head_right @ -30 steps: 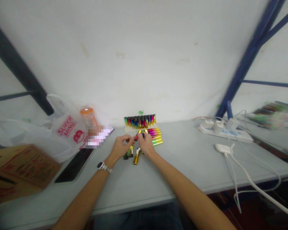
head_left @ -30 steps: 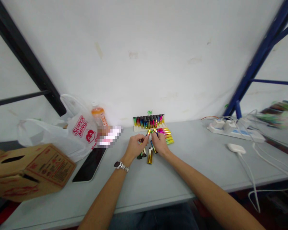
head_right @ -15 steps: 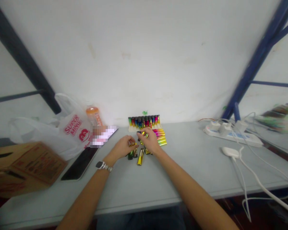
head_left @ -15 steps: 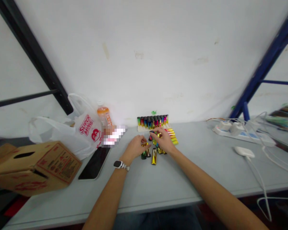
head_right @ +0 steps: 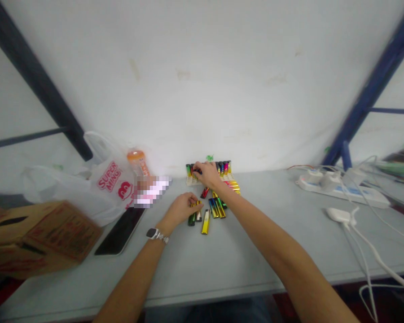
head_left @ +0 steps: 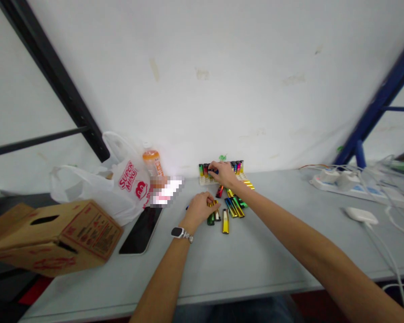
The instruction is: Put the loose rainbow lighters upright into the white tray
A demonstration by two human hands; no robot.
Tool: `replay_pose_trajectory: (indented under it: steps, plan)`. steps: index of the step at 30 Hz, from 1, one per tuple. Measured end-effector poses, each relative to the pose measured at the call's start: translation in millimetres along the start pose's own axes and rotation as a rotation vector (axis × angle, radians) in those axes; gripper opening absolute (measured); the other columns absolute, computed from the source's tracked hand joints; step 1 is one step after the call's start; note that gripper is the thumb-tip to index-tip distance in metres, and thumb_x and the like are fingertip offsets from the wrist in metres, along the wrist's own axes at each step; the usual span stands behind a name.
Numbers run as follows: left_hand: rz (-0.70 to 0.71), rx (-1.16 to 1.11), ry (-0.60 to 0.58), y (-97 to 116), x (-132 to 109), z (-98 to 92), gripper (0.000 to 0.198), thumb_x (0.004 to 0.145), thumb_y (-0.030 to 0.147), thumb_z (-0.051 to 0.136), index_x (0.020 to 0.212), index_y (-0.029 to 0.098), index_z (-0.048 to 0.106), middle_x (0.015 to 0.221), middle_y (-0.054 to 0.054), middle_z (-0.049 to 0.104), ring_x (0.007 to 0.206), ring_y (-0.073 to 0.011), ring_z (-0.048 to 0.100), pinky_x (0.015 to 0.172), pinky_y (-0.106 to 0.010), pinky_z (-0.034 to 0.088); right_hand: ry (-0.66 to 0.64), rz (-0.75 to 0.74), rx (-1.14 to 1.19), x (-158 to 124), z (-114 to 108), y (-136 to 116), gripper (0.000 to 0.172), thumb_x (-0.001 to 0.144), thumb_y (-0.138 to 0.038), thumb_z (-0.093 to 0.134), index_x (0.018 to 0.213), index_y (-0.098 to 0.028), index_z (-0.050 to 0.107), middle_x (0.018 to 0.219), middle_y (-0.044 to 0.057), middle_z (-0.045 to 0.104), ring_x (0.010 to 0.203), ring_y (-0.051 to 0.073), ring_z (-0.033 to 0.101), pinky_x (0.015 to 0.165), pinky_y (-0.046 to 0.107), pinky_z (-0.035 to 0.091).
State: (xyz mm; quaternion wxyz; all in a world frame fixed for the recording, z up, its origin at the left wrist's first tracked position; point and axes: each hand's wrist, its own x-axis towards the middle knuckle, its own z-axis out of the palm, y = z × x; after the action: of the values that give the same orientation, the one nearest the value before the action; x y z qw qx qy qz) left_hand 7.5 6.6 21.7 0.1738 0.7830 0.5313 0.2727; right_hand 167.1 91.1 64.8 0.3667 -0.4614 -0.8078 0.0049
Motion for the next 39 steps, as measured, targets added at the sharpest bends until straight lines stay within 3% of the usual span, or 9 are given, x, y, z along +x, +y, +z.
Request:
replay_pose_trajectory:
  steps: [4, 11, 18, 21, 24, 28, 34, 39]
  plan:
    - [-0.015, 0.072, 0.013, 4.6, -1.0, -2.4, 0.029, 0.076, 0.047, 0.069, 0.083, 0.018, 0.065, 0.081, -0.006, 0.068, 0.074, -0.0201, 0.062, 0.065, -0.029, 0.043, -0.041, 0.006, -0.145, 5.3, 1.4, 4.8, 0.017, 0.089, -0.028, 0.058, 0.101, -0.020, 0.067, 0.098, 0.008, 0.070, 0.101, 0.026, 0.053, 0.091, 0.040, 0.028]
    - [-0.046, 0.189, 0.045, 10.3, -3.4, -5.5, 0.032, 0.077, 0.051, 0.067, 0.076, 0.019, 0.066, 0.084, -0.008, 0.066, 0.080, -0.0229, 0.062, 0.072, -0.032, 0.044, -0.096, -0.006, -0.185, 9.1, -4.1, 13.7, 0.016, 0.089, -0.029, 0.058, 0.098, -0.021, 0.069, 0.098, 0.008, 0.069, 0.103, 0.027, 0.048, 0.090, 0.041, 0.026]
    - [-0.065, 0.231, 0.089, 17.8, -4.3, 0.1, 0.023, 0.075, 0.041, 0.068, 0.073, 0.018, 0.067, 0.085, -0.011, 0.066, 0.089, -0.0285, 0.061, 0.081, -0.039, 0.043, -0.007, 0.024, -0.287, 1.7, -9.3, 4.1, 0.027, 0.091, -0.040, 0.054, 0.100, -0.024, 0.074, 0.128, 0.014, 0.049, 0.119, 0.033, 0.036, 0.093, 0.046, 0.025]
    - [-0.055, 0.255, 0.102, 20.6, -3.9, 2.9, 0.017, 0.074, 0.035, 0.069, 0.073, 0.018, 0.068, 0.085, -0.010, 0.067, 0.093, -0.0290, 0.060, 0.084, -0.039, 0.043, 0.002, 0.031, -0.288, -8.2, -12.1, -5.5, 0.031, 0.091, -0.041, 0.055, 0.112, -0.024, 0.070, 0.131, 0.015, 0.045, 0.120, 0.033, 0.036, 0.095, 0.047, 0.026]
    - [0.000, 0.224, 0.136, 21.5, -2.1, 2.2, 0.015, 0.079, 0.034, 0.065, 0.077, 0.019, 0.067, 0.091, -0.009, 0.067, 0.097, -0.0280, 0.061, 0.085, -0.038, 0.043, 0.091, 0.080, -0.203, -25.4, -14.0, -15.3, 0.033, 0.090, -0.040, 0.055, 0.118, -0.024, 0.065, 0.123, 0.014, 0.050, 0.116, 0.031, 0.040, 0.095, 0.045, 0.029]
    - [0.071, -0.005, 0.217, 21.8, 0.3, -2.1, 0.019, 0.092, 0.037, 0.052, 0.091, 0.020, 0.059, 0.088, -0.005, 0.068, 0.083, -0.0199, 0.064, 0.074, -0.031, 0.045, 0.149, 0.136, 0.065, -54.5, -16.9, -24.7, 0.027, 0.094, -0.040, 0.049, 0.100, -0.021, 0.067, 0.101, 0.009, 0.060, 0.103, 0.024, 0.050, 0.093, 0.039, 0.035]
    - [0.096, -0.548, 0.248, 28.8, 3.4, 4.0, 0.028, 0.094, 0.048, 0.046, 0.100, 0.021, 0.048, 0.073, 0.000, 0.066, 0.062, -0.0141, 0.061, 0.056, -0.024, 0.044, 0.031, 0.283, 0.631, -86.3, -15.8, -33.5, 0.039, 0.093, -0.053, 0.045, 0.086, -0.019, 0.061, 0.076, 0.001, 0.063, 0.073, 0.016, 0.058, 0.069, 0.028, 0.044]
    - [0.000, -0.950, 0.270, 37.6, 4.9, 13.5, 0.038, 0.087, 0.048, 0.057, 0.107, 0.020, 0.039, 0.078, -0.001, 0.070, 0.059, -0.0125, 0.061, 0.057, -0.024, 0.048, -0.034, 0.365, 0.870, -95.2, -18.4, -43.5, 0.043, 0.083, -0.057, 0.061, 0.100, -0.017, 0.061, 0.070, 0.000, 0.065, 0.058, 0.013, 0.057, 0.053, 0.024, 0.042]
